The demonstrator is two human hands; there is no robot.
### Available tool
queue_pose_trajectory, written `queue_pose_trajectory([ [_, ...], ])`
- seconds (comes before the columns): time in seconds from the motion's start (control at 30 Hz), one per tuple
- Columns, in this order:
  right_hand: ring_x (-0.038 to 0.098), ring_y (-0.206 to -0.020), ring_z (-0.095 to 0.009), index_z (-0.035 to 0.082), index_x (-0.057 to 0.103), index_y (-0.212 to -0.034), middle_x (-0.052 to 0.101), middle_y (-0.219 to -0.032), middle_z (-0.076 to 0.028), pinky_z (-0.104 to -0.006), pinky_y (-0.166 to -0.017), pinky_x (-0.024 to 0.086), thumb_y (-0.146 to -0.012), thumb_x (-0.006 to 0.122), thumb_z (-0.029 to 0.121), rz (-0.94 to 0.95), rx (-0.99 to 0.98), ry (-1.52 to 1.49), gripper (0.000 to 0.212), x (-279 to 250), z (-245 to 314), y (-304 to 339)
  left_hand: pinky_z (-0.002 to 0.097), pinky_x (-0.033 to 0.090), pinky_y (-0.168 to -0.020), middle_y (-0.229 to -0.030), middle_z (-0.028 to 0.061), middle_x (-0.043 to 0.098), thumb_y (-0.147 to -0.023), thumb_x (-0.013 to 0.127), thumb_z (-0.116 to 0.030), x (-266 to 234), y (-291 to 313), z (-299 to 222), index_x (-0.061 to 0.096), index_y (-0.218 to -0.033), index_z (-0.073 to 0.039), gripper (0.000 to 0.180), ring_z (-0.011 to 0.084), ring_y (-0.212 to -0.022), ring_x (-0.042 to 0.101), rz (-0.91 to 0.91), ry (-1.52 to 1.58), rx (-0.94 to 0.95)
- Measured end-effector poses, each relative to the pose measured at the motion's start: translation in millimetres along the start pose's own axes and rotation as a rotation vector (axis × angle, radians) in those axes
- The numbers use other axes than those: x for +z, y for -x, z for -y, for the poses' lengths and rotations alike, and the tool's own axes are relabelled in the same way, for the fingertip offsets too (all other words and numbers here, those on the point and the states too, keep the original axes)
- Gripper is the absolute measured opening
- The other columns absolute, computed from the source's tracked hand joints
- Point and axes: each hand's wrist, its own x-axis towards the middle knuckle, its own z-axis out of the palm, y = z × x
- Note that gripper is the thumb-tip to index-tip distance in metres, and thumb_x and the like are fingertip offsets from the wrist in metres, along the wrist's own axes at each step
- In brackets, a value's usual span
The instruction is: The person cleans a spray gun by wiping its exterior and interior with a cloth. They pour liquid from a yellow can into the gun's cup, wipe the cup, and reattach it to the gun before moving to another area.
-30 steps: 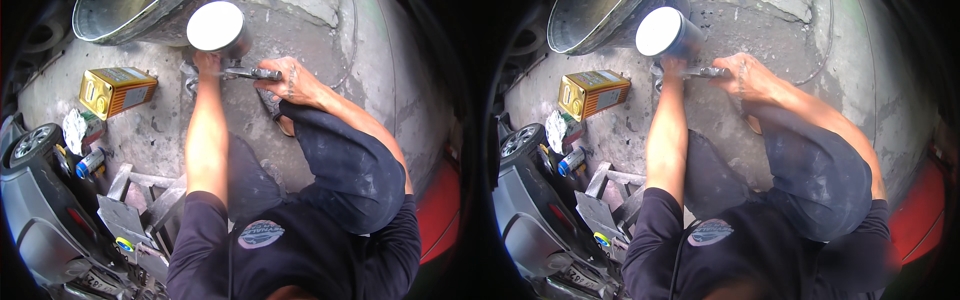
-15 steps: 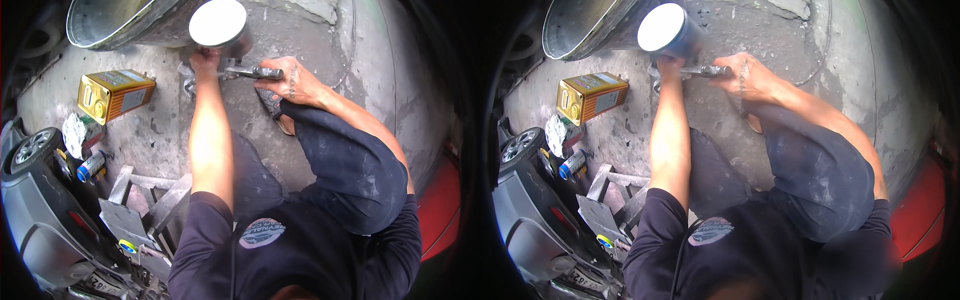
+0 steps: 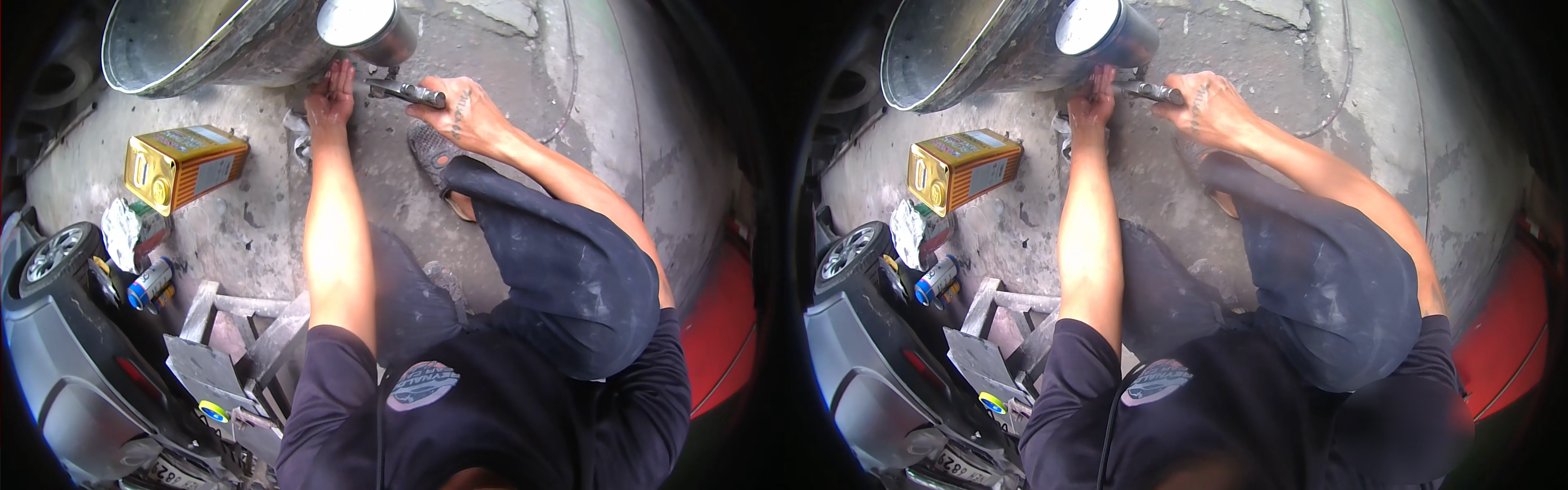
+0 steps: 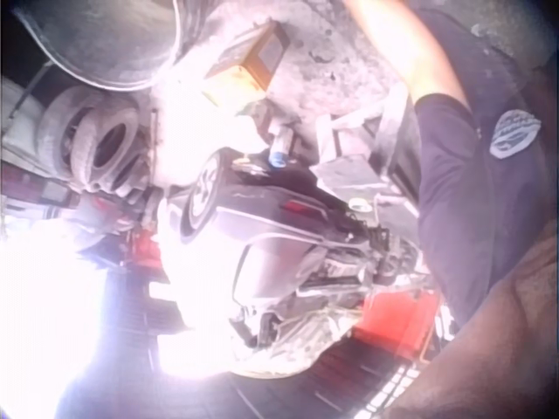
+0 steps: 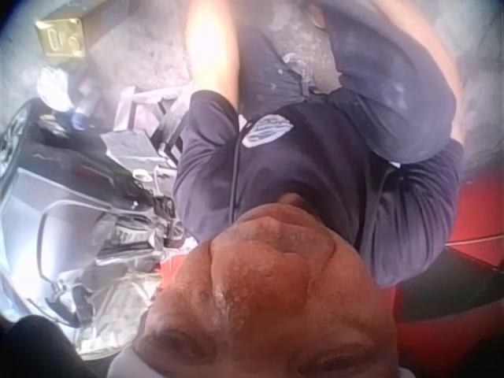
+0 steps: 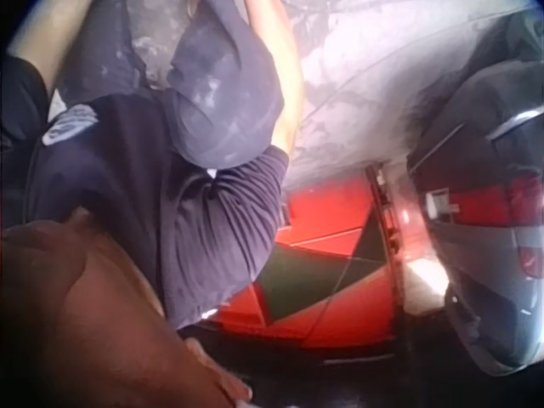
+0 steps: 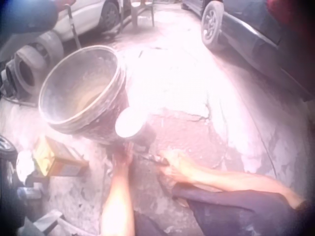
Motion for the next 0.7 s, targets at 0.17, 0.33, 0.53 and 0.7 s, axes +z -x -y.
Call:
queue_pose_trajectory([
  [0.17, 0.064, -0.077, -0.044, 0.0, 0.062, -0.093, 0.065, -0.078, -0.024, -0.0475, -0.067, 0.048, -0.09, 0.073, 0.026, -0.105, -0.064, 0.03, 0.028, 9, -10, -3, 0.0588, 0.046, -0.111, -0.139, 0.0235, 0.057, -0.102, 0.038, 0.001, -8, -3, 3, 0.041, -0.14, 0.009, 0.039, 0.0459, -0.132, 0.054, 0.012, -0.31, 0.092],
  [0.33, 0.065, -0.079, -0.044, 0.0, 0.062, -0.092, 0.065, -0.079, -0.024, -0.0482, -0.068, 0.049, -0.089, 0.074, 0.028, -0.081, -0.064, 0.005, 0.031, 10, -7, -2, 0.0561, 0.05, -0.107, -0.138, 0.024, 0.057, -0.103, 0.042, -0.002, -7, 7, 6, 0.043, -0.138, 0.008, 0.036, 0.0446, -0.128, 0.057, 0.019, -0.469, 0.109],
  [0.53, 0.065, -0.08, -0.044, 0.0, 0.062, -0.092, 0.065, -0.079, -0.025, -0.0484, -0.069, 0.049, -0.089, 0.074, 0.028, -0.106, -0.044, 0.035, 0.031, 8, -4, -6, 0.0433, 0.061, -0.085, -0.125, 0.0242, 0.065, -0.101, 0.054, -0.007, -10, 12, 7, 0.049, -0.134, 0.005, 0.036, 0.0375, -0.111, 0.068, 0.109, -0.874, 0.132],
  [0.7, 0.065, -0.08, -0.045, 0.0, 0.062, -0.092, 0.065, -0.079, -0.025, -0.0488, -0.069, 0.049, -0.089, 0.074, 0.029, -0.149, -0.046, 0.01, 0.031, 12, -14, -10, 0.0307, 0.062, -0.068, -0.102, 0.0182, 0.074, -0.096, 0.065, -0.008, 0, 32, 27, 0.064, -0.119, 0.006, 0.027, 0.0261, -0.086, 0.075, 0.096, -1.12, 0.34],
])
